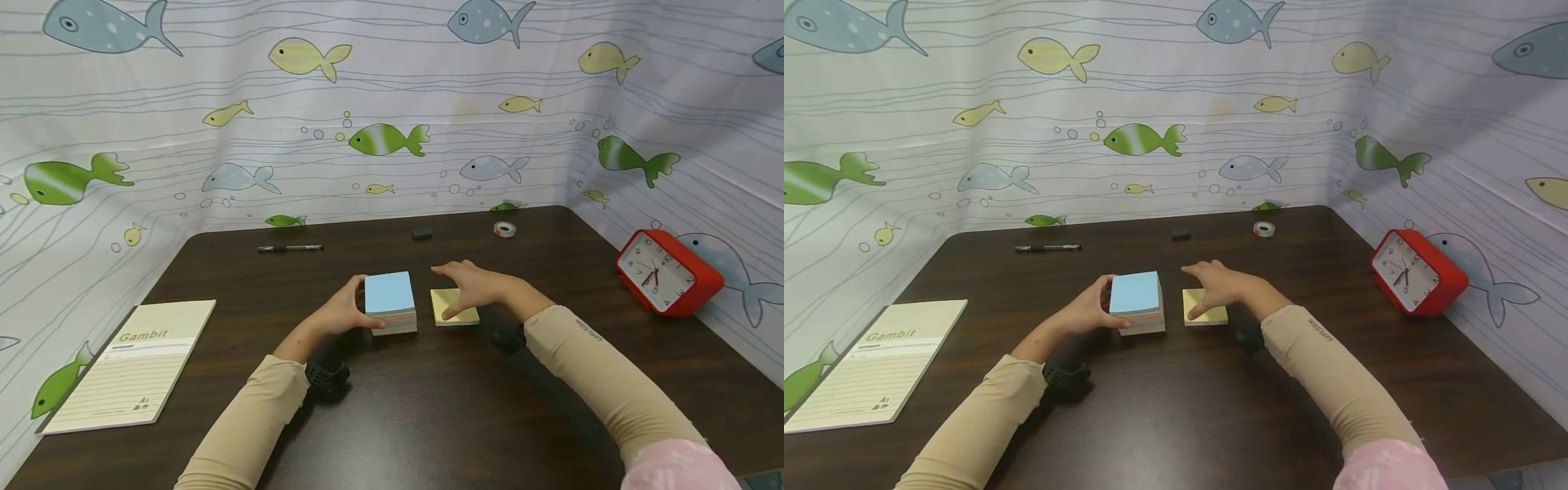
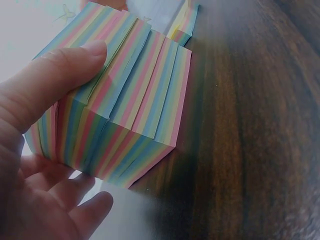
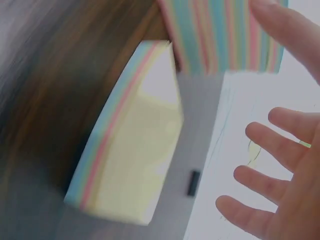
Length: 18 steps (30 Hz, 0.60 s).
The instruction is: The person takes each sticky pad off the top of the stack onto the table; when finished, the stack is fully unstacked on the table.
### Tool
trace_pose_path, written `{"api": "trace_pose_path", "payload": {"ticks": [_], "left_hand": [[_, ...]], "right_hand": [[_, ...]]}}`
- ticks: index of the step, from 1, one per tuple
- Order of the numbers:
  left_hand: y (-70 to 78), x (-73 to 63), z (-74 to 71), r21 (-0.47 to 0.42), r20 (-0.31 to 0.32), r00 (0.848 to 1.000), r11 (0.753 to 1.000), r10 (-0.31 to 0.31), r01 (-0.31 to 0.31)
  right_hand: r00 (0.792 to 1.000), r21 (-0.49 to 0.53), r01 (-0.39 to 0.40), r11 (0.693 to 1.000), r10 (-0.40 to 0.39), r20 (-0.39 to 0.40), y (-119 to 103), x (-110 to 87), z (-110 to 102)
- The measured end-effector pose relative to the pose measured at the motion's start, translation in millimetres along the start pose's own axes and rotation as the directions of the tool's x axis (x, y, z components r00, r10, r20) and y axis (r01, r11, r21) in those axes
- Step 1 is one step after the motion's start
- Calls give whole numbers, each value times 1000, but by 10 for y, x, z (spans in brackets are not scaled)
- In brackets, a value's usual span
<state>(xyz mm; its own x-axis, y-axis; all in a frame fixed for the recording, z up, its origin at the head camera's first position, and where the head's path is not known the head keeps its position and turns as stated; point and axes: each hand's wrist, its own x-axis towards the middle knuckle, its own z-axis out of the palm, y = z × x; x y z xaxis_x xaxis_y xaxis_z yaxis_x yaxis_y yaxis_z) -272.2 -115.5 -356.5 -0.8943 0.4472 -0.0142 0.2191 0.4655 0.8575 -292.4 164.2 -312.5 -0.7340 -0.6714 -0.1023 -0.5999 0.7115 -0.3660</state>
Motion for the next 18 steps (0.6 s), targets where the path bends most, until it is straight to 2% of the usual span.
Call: {"api": "trace_pose_path", "payload": {"ticks": [3,9,18], "left_hand": [[12,-5,-6,-18,-2,1000,1000,2,-2],[23,8,-12,-70,19,999,997,45,-43],[26,23,-24,-101,54,998,994,46,-40]], "right_hand": [[1000,34,21,999,-21,-2,-165,83,-36],[998,4,59,998,-59,-8,-409,313,-26],[998,-26,54,998,-53,29,-529,511,54]]}}
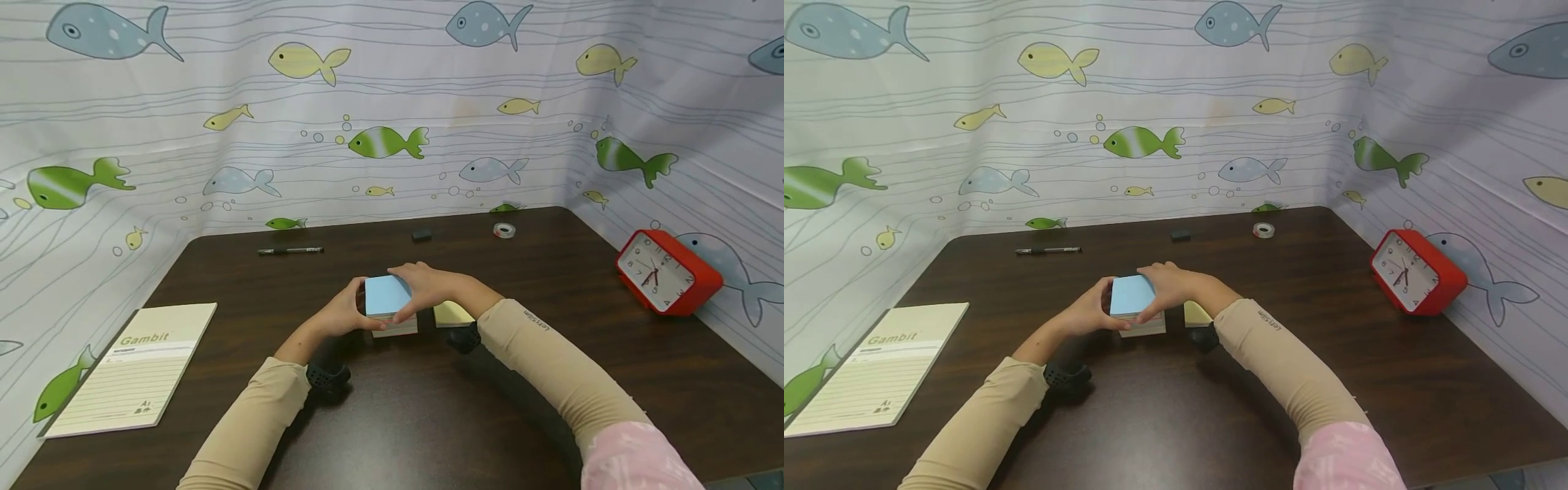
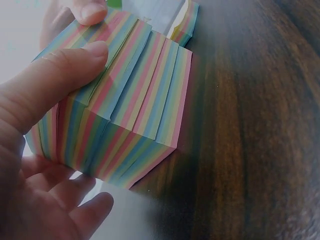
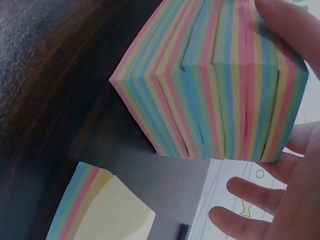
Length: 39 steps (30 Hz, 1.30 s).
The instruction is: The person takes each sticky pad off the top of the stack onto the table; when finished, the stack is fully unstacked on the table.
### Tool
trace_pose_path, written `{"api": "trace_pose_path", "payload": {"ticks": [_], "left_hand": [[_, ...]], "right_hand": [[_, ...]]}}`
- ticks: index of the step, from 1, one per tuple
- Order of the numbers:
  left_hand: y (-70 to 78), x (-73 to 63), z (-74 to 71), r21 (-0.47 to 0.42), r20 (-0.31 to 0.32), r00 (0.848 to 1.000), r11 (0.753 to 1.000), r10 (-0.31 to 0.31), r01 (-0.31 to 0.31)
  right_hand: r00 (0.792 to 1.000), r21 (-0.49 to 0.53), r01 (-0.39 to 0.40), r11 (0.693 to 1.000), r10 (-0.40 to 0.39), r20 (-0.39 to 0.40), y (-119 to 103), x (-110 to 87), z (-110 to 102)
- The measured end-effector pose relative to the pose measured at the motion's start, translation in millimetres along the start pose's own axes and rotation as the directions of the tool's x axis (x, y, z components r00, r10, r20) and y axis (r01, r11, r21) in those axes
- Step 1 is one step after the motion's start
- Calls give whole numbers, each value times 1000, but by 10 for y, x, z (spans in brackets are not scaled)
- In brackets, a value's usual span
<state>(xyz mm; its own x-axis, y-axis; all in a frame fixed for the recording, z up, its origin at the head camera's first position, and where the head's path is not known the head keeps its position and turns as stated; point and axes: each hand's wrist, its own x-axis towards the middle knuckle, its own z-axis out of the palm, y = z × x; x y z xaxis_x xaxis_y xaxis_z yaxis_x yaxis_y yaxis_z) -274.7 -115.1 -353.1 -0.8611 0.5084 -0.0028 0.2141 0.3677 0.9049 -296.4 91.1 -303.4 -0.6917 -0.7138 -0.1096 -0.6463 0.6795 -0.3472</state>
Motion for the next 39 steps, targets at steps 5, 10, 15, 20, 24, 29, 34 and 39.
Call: {"api": "trace_pose_path", "payload": {"ticks": [5,10,15,20,24,29,34,39], "left_hand": [[-17,2,-4,-2,-14,1000,1000,11,-11],[-17,-6,4,12,-29,999,1000,21,-21],[0,-18,6,34,-33,999,999,14,-13],[-5,-17,11,27,-23,999,999,27,-26],[-12,-8,23,20,-23,999,999,38,-38],[-16,-4,32,34,-28,999,999,37,-36],[-18,-7,37,36,-33,999,999,32,-31],[-21,-12,35,41,-28,1000,999,14,-13]], "right_hand": [[1000,-14,-18,1000,18,0,-23,11,-5],[1000,-33,-27,999,27,-5,-23,11,-24],[999,-28,-35,999,35,6,10,-16,-40],[1000,-13,-21,1000,21,2,39,-62,-64],[1000,-16,-21,1000,21,-9,73,-111,-76],[998,-34,-22,999,20,-53,170,-179,-69],[994,-8,-41,999,40,-99,304,-281,-83],[988,61,-64,996,72,-136,431,-416,-137]]}}
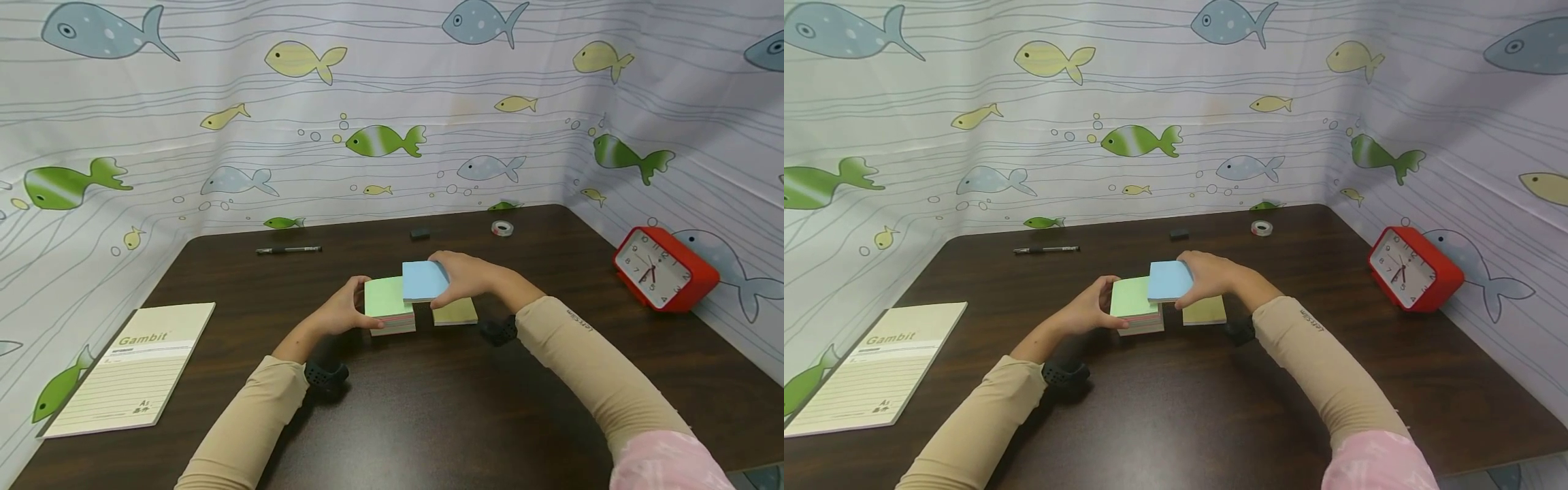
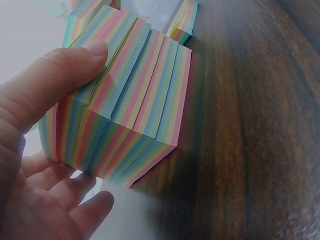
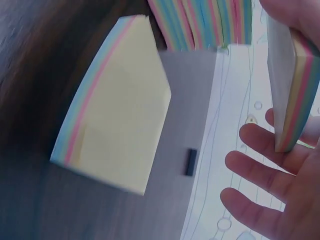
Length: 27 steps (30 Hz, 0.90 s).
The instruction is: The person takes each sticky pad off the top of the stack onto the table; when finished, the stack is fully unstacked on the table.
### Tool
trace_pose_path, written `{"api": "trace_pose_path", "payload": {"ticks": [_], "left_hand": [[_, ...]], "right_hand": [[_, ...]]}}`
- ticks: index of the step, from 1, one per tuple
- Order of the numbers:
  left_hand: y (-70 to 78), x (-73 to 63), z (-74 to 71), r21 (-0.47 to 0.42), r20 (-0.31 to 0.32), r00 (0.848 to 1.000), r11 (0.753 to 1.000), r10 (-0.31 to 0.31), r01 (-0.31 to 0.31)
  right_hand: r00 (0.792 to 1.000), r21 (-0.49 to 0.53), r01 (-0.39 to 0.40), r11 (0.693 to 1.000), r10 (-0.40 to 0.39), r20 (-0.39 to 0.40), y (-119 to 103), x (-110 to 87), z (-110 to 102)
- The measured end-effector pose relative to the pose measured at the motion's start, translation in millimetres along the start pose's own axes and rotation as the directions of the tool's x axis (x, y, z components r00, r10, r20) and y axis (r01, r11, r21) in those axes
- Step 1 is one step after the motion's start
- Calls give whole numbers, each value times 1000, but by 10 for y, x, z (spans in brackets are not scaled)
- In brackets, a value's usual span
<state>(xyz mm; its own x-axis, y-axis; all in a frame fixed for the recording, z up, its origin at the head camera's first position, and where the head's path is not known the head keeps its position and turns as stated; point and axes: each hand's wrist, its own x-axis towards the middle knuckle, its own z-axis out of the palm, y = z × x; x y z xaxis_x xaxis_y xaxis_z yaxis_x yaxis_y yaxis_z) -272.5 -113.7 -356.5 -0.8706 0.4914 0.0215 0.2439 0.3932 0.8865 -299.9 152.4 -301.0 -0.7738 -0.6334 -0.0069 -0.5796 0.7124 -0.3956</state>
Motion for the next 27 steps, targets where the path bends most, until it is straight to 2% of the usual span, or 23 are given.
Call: {"api": "trace_pose_path", "payload": {"ticks": [4,11,14,20,27], "left_hand": [[23,-11,-9,2,6,1000,1000,-16,16],[243,-114,-15,-15,31,999,1000,-27,27],[213,-103,-13,-16,30,999,999,-30,30],[29,-25,-9,-3,12,1000,1000,-24,24],[11,-14,-8,-15,5,1000,999,-31,31]], "right_hand": [[1000,25,-6,1000,6,-12,114,-86,-50],[999,11,-42,999,42,11,350,-269,-88],[998,-8,-58,998,58,17,413,-340,-107],[996,-49,-87,995,88,12,540,-486,-146],[988,-104,-149,983,153,30,712,-610,-188]]}}
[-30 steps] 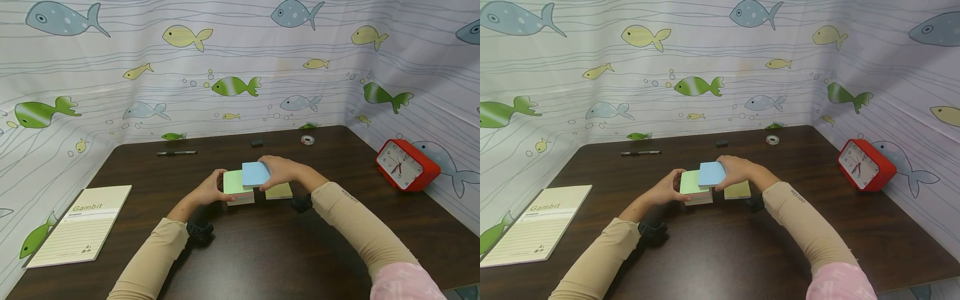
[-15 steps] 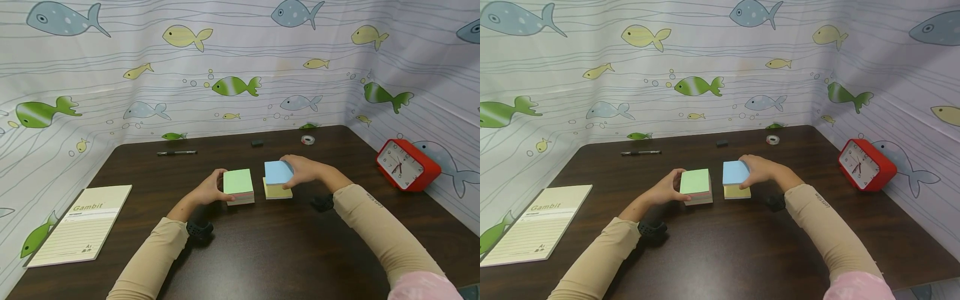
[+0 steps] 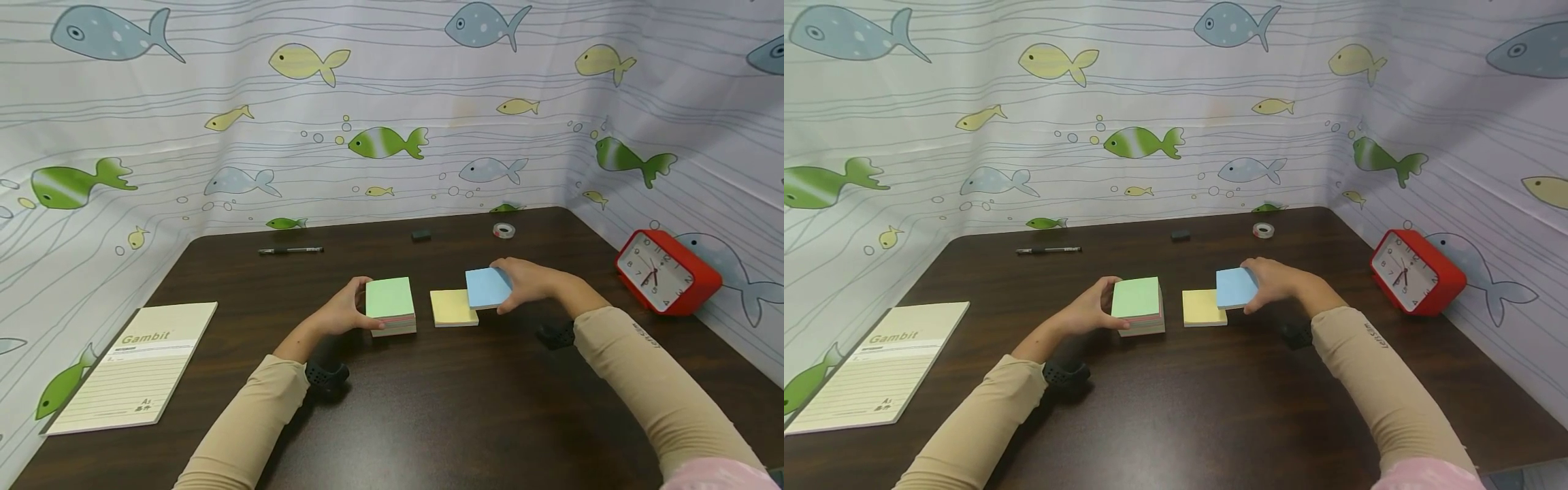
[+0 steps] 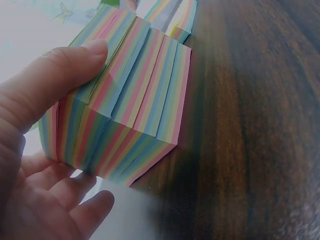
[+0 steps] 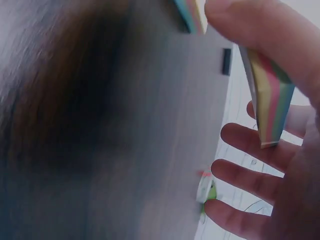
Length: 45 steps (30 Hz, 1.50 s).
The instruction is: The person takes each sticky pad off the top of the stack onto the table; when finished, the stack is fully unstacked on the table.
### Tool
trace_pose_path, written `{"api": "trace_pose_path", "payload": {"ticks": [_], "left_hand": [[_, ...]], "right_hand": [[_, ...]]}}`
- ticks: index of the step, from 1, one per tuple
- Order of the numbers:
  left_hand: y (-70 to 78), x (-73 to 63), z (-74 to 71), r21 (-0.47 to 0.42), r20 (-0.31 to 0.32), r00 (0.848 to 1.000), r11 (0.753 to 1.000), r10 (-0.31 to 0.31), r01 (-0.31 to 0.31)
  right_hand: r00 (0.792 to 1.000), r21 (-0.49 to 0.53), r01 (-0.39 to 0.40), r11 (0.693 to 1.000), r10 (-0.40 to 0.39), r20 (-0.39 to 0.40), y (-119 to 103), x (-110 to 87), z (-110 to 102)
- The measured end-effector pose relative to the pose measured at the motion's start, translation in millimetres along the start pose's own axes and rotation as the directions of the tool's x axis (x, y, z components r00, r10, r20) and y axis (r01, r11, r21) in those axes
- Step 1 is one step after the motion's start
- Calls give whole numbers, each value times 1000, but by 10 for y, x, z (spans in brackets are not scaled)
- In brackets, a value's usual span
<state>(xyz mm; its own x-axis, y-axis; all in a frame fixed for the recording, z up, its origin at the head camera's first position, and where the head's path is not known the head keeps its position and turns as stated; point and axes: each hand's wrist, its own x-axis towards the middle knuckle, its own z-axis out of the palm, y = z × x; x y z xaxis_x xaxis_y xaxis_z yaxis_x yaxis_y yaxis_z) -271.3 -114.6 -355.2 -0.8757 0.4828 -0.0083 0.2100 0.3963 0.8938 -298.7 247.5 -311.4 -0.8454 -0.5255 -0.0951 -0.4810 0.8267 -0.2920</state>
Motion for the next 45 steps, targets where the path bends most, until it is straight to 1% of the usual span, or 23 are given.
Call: {"api": "trace_pose_path", "payload": {"ticks": [10,13,16,18,21,23,25,28,31,38,43,45], "left_hand": [[0,4,3,-1,-2,1000,1000,4,-4],[1,3,3,1,-4,1000,1000,0,0],[-3,-4,-3,22,-3,1000,1000,-9,9],[5,-12,-8,33,2,1000,999,-17,17],[123,-78,-13,47,13,999,998,-38,37],[125,-81,-13,41,11,999,998,-37,37],[122,-76,-10,39,7,999,999,-39,39],[3,-9,-5,25,-2,999,999,-33,33],[4,-6,0,19,0,999,999,-35,35],[-9,-8,11,47,-13,1000,999,-3,4],[-12,-17,26,51,-18,1000,999,10,-9],[-8,-20,32,38,-20,1000,999,12,-12]], "right_hand": [[994,-32,-62,998,64,84,222,-45,64],[990,-62,-86,994,93,107,241,-44,77],[988,-77,-112,991,119,97,216,-29,63],[990,-74,-109,991,115,83,169,-20,40],[994,-60,-75,995,79,69,76,5,11],[996,-49,-49,998,53,74,1,23,-1],[997,-49,-21,999,25,75,-77,45,-7],[997,-42,5,999,-2,75,-189,75,-10],[997,-31,29,999,-27,74,-300,100,-8],[995,-3,67,998,-66,74,-549,171,19],[989,1,126,992,-126,78,-722,266,53],[986,11,148,989,-149,77,-804,305,60]]}}
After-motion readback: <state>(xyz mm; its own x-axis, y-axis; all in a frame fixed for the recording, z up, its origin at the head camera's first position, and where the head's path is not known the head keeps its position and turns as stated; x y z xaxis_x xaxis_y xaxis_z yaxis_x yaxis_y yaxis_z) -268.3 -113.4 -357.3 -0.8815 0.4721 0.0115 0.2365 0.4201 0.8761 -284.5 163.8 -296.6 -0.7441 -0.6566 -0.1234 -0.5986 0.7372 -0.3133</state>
